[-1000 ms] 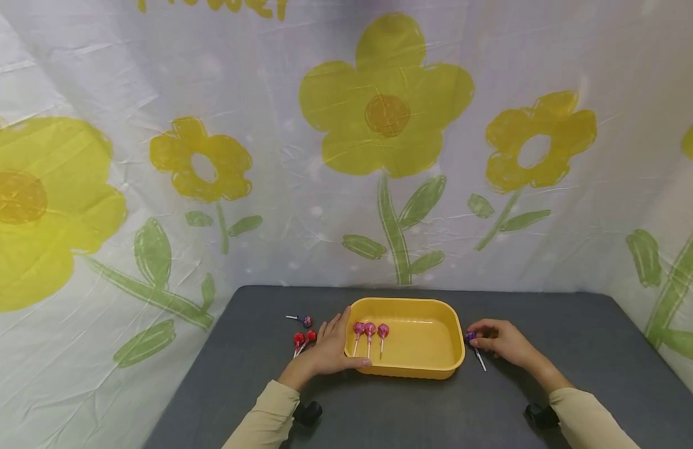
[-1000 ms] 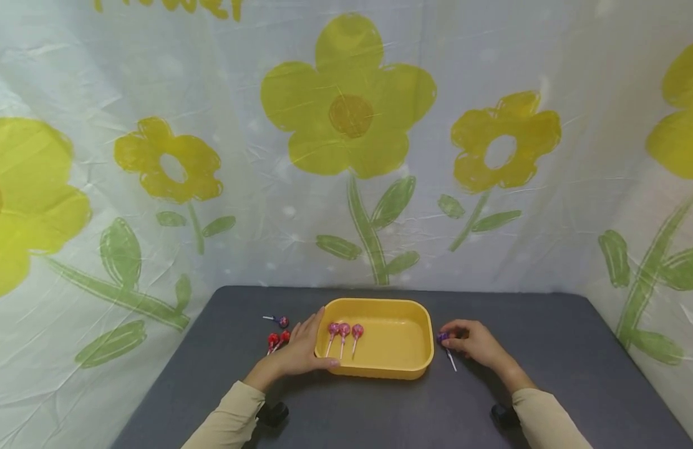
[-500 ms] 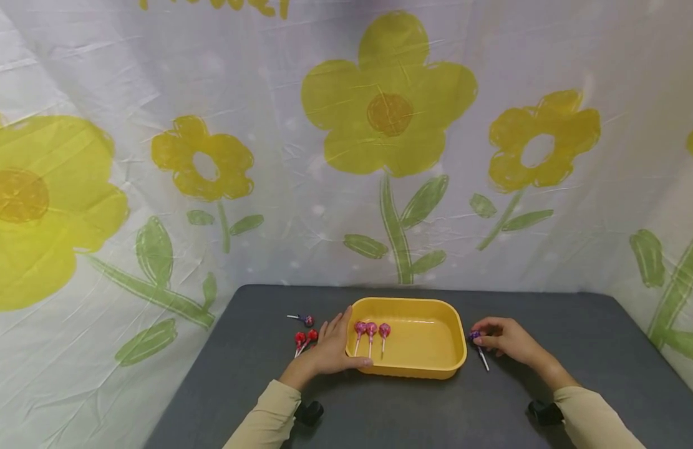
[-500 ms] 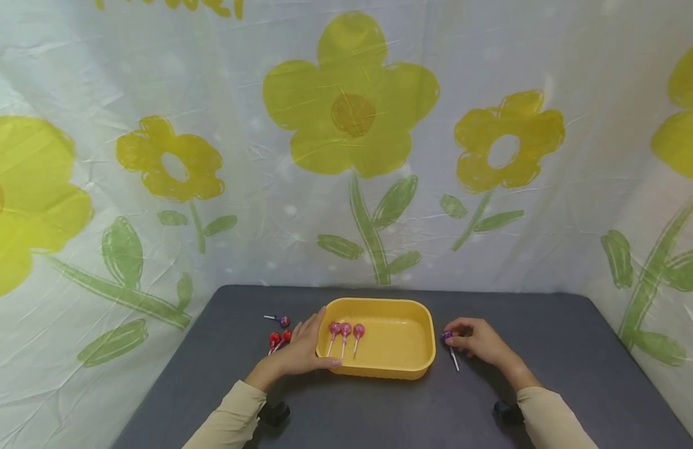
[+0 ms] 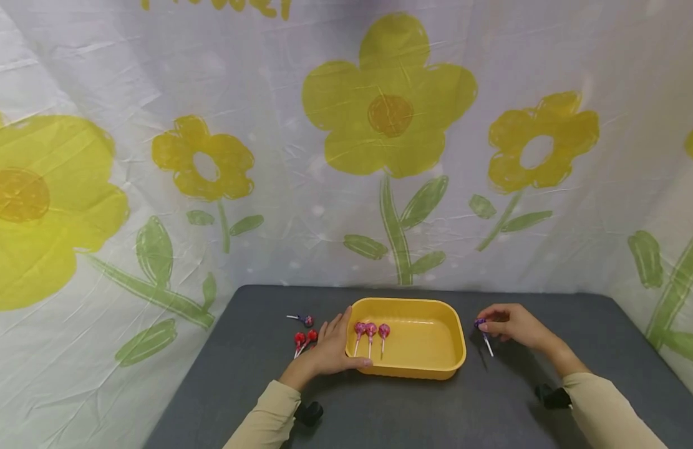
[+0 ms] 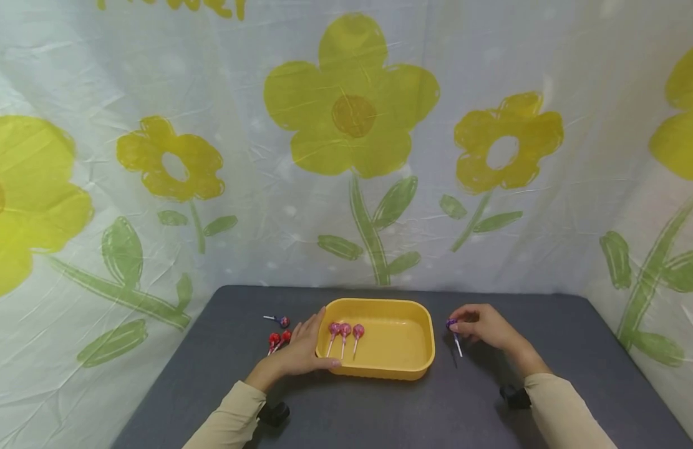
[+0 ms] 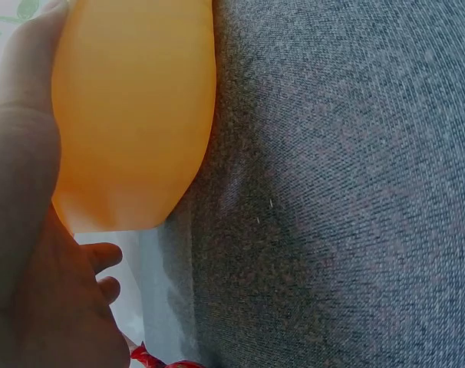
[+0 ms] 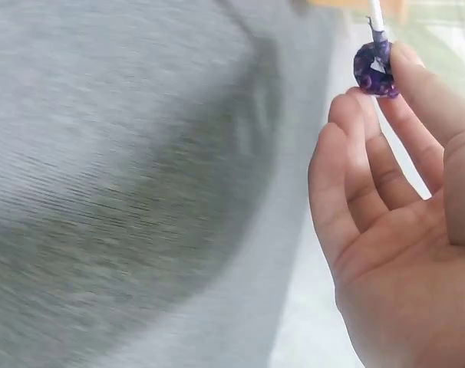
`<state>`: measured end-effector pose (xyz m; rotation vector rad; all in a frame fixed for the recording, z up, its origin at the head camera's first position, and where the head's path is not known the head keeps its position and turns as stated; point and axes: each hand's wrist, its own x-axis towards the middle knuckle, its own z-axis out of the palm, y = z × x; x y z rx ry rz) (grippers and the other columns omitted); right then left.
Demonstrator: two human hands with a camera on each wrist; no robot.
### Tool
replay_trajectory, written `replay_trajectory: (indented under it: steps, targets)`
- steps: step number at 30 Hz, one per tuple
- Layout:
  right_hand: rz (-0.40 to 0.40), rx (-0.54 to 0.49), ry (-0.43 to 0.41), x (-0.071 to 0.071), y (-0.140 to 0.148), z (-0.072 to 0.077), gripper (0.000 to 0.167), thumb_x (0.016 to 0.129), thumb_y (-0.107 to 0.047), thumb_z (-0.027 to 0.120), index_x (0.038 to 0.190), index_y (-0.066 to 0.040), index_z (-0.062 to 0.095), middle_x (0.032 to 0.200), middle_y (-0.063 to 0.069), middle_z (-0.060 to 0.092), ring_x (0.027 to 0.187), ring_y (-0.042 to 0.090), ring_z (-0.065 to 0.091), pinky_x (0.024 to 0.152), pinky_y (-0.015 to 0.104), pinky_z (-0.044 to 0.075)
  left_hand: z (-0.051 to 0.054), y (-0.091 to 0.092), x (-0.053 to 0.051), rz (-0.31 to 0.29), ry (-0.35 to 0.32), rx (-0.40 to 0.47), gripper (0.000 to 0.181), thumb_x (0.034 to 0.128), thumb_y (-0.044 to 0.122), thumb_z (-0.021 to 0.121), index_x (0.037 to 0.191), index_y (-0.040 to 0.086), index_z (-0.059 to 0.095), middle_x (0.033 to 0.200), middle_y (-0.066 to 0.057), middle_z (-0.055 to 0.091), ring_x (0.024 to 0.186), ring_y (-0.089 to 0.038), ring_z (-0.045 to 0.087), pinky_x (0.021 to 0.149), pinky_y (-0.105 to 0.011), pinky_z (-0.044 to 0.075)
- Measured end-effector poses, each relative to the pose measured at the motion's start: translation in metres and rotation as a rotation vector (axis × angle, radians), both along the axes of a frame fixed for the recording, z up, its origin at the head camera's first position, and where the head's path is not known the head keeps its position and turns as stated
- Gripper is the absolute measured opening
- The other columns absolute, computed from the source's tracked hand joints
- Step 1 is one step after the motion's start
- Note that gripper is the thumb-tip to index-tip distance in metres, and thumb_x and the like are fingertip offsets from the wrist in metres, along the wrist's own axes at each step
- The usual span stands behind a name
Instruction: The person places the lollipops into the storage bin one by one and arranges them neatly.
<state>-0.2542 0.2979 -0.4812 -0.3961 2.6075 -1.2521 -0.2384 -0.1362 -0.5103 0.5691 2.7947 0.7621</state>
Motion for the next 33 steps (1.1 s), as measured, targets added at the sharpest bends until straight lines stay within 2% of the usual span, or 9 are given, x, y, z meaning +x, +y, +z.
replay_trajectory:
  steps: [7, 13, 19, 24, 28, 33]
  targets:
    - [0.015, -0.001, -0.043, -0.011, 0.0, 0.026, 0.037, 0.094, -0.032, 0.068, 0.118, -0.004, 0.066, 0.098, 0.008, 0.07, 0.082, 0.015, 0.062, 0.07, 0.031, 0.055, 0.001, 0.0, 0.001, 0.002, -0.005, 0.017, 0.126, 0.0748, 0.068, 0.073, 0.159, 0.006, 0.002, 0.164, -0.018, 0.021, 0.153, -0.039, 0.018, 0.123, -0.063, 0.007]
    - [0.053, 0.001, -0.061, -0.017, -0.006, 0.046, 0.039, 0.094, -0.032, 0.068, 0.119, -0.003, 0.066, 0.098, 0.009, 0.07, 0.085, 0.022, 0.063, 0.07, 0.032, 0.056, 0.0, 0.0, 0.002, -0.004, -0.01, 0.008, 0.127, 0.0746, 0.071, 0.071, 0.159, 0.007, 0.001, 0.164, -0.019, 0.021, 0.153, -0.039, 0.018, 0.123, -0.063, 0.008]
    - [0.134, 0.024, -0.092, -0.025, -0.015, 0.067, 0.039, 0.095, -0.029, 0.066, 0.121, 0.0, 0.065, 0.098, 0.008, 0.071, 0.085, 0.017, 0.063, 0.073, 0.033, 0.056, 0.0, 0.0, 0.001, -0.003, -0.007, 0.016, 0.127, 0.0745, 0.07, 0.072, 0.16, 0.007, 0.001, 0.164, -0.018, 0.02, 0.153, -0.039, 0.017, 0.123, -0.063, 0.007]
    - [0.197, 0.028, -0.17, -0.035, -0.024, 0.08, 0.039, 0.095, -0.028, 0.066, 0.123, -0.001, 0.065, 0.103, 0.009, 0.072, 0.09, 0.019, 0.065, 0.08, 0.037, 0.059, 0.001, 0.0, 0.0, -0.006, -0.003, 0.012, 0.128, 0.0741, 0.071, 0.071, 0.159, 0.007, 0.001, 0.164, -0.018, 0.02, 0.152, -0.039, 0.018, 0.122, -0.064, 0.007]
    - [0.215, 0.023, -0.203, -0.044, -0.036, 0.089, 0.04, 0.095, -0.031, 0.066, 0.124, -0.003, 0.065, 0.109, 0.009, 0.071, 0.095, 0.019, 0.066, 0.088, 0.043, 0.059, 0.002, 0.0, 0.0, -0.009, 0.003, 0.016, 0.128, 0.0742, 0.071, 0.071, 0.159, 0.007, 0.001, 0.164, -0.018, 0.021, 0.152, -0.04, 0.018, 0.122, -0.064, 0.007]
    - [0.236, -0.002, -0.25, -0.055, -0.054, 0.095, 0.041, 0.095, -0.031, 0.066, 0.125, -0.003, 0.064, 0.109, 0.003, 0.07, 0.095, 0.018, 0.065, 0.093, 0.043, 0.058, 0.002, 0.0, 0.001, -0.013, 0.005, 0.013, 0.127, 0.075, 0.07, 0.072, 0.159, 0.006, 0.001, 0.164, -0.018, 0.02, 0.152, -0.04, 0.018, 0.122, -0.064, 0.008]
